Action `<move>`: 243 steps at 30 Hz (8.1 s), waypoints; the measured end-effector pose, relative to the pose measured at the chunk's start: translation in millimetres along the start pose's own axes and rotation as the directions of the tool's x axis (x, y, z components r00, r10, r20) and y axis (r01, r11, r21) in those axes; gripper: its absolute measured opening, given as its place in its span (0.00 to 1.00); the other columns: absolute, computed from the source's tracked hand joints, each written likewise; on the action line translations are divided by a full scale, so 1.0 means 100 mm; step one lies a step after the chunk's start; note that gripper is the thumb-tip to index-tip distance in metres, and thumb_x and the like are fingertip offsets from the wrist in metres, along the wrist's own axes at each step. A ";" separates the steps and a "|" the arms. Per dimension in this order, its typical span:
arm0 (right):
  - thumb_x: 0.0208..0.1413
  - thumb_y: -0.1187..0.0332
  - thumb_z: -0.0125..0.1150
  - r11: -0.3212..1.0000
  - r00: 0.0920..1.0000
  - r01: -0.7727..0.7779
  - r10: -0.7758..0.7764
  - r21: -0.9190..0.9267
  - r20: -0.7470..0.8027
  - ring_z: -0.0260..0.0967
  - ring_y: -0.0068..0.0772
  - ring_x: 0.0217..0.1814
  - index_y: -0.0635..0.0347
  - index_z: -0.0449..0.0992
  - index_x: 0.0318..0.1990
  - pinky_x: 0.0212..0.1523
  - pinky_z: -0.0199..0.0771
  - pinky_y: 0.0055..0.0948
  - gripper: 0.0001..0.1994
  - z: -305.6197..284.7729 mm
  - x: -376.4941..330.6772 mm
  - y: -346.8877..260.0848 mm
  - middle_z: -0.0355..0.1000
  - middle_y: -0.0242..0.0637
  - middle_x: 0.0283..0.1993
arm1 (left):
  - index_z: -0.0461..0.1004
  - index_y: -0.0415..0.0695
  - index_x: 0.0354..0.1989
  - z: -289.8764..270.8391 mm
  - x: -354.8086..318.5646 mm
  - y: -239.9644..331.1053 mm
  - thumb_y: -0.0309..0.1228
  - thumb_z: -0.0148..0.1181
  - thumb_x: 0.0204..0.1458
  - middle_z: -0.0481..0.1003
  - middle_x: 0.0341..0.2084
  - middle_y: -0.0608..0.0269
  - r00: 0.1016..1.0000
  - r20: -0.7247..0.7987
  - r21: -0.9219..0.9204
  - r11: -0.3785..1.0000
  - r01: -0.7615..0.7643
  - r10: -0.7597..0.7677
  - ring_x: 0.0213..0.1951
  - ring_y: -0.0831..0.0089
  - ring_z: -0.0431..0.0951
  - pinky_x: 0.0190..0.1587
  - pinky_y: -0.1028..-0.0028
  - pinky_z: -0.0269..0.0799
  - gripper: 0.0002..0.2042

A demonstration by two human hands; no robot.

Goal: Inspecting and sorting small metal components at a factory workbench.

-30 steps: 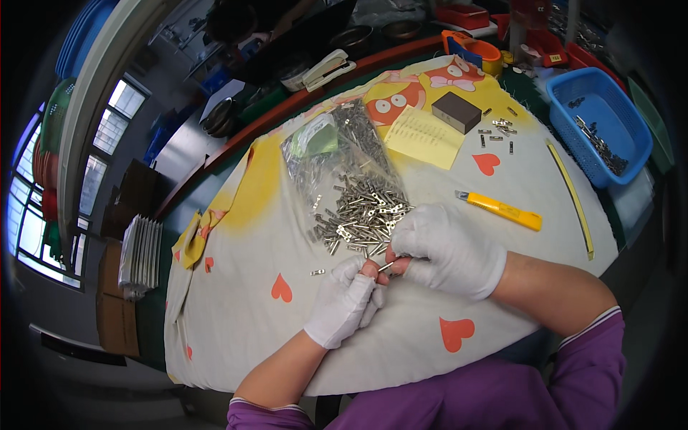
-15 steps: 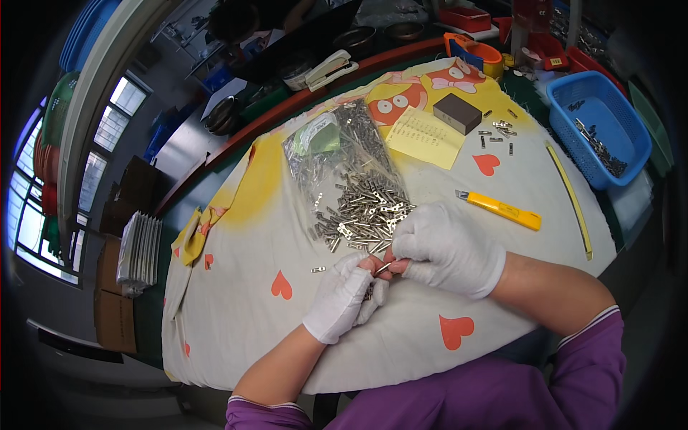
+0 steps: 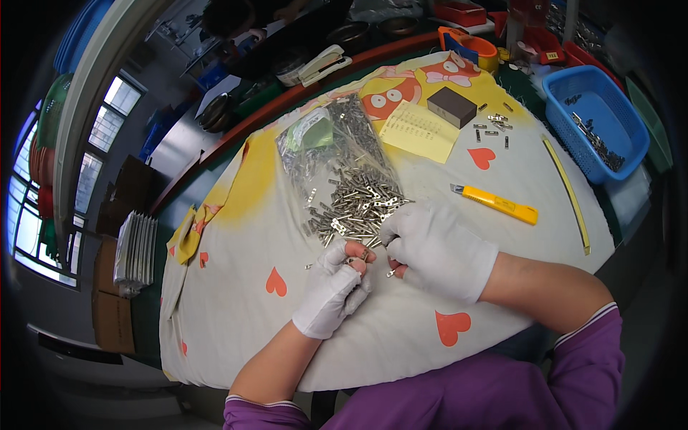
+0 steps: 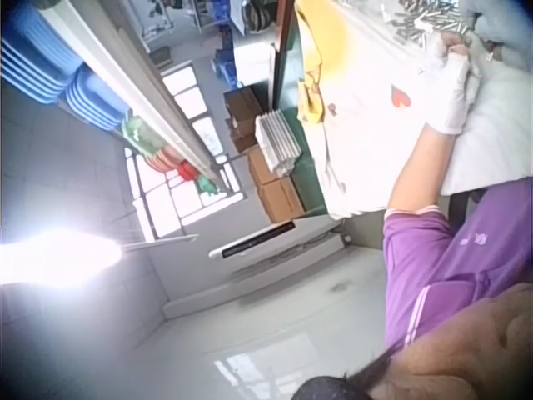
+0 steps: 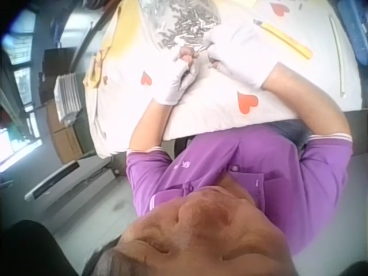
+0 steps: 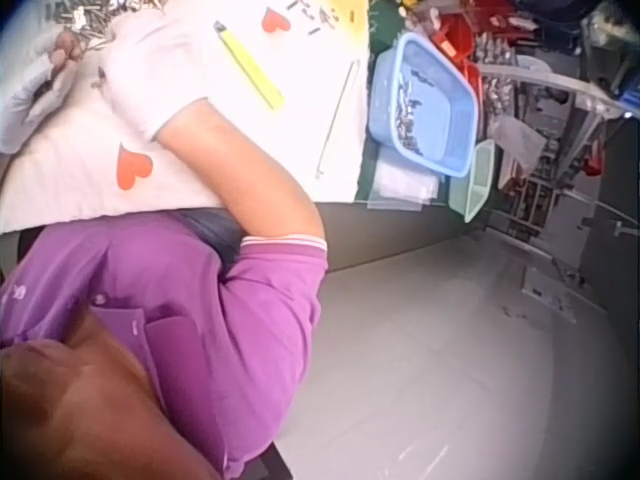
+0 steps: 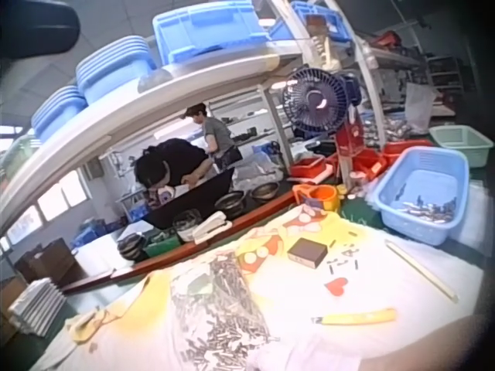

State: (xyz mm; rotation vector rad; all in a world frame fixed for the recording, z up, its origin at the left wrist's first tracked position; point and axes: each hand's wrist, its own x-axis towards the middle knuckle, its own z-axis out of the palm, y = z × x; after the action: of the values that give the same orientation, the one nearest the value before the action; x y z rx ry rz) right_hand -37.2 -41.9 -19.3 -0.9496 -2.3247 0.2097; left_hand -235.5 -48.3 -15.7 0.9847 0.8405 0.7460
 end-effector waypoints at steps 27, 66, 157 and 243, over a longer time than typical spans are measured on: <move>0.42 0.69 0.60 0.943 0.988 -0.089 0.125 0.320 -0.094 0.69 0.46 0.32 0.58 0.73 0.28 0.35 0.69 0.38 0.06 -0.01 0.00 0.00 0.71 0.41 0.27 | 0.67 0.45 0.31 0.01 -0.03 -0.03 0.38 0.51 0.56 0.67 0.15 0.69 0.989 -0.098 0.107 0.987 0.121 -0.111 0.09 0.86 0.56 0.11 0.85 0.48 0.10; 0.35 0.67 0.64 0.996 0.996 -0.084 0.084 0.042 0.004 0.66 0.43 0.36 0.58 0.74 0.22 0.35 0.67 0.39 0.07 -0.01 0.03 0.02 0.69 0.39 0.31 | 0.63 0.44 0.30 -0.09 0.02 -0.07 0.42 0.51 0.55 0.61 0.11 0.67 0.998 0.035 -0.048 0.998 -0.050 0.052 0.07 0.80 0.52 0.13 0.79 0.49 0.14; 0.47 0.74 0.59 0.789 0.890 -0.320 0.441 0.525 -0.119 0.72 0.33 0.32 0.61 0.75 0.36 0.35 0.71 0.25 0.07 -0.36 -0.37 -0.40 0.73 0.41 0.32 | 0.64 0.47 0.36 -0.05 0.01 0.00 0.40 0.48 0.58 0.67 0.20 0.69 0.970 0.210 -0.191 0.968 0.162 -0.121 0.08 0.85 0.51 0.11 0.83 0.47 0.09; 0.41 0.76 0.53 0.939 0.942 -0.044 0.153 -0.342 0.300 0.72 0.47 0.38 0.63 0.77 0.33 0.40 0.72 0.37 0.10 0.51 1.05 0.05 0.73 0.50 0.33 | 0.68 0.33 0.45 -0.44 0.12 0.08 0.21 0.59 0.38 0.72 0.29 0.52 0.866 -0.231 0.951 0.293 0.104 0.443 0.32 0.63 0.74 0.38 0.71 0.69 0.20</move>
State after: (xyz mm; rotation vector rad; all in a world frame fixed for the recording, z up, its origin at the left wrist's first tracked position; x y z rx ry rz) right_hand -123.0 37.7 -11.5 -1.2824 -2.6700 0.0110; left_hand -269.0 -17.3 -24.7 2.0843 1.7407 0.6320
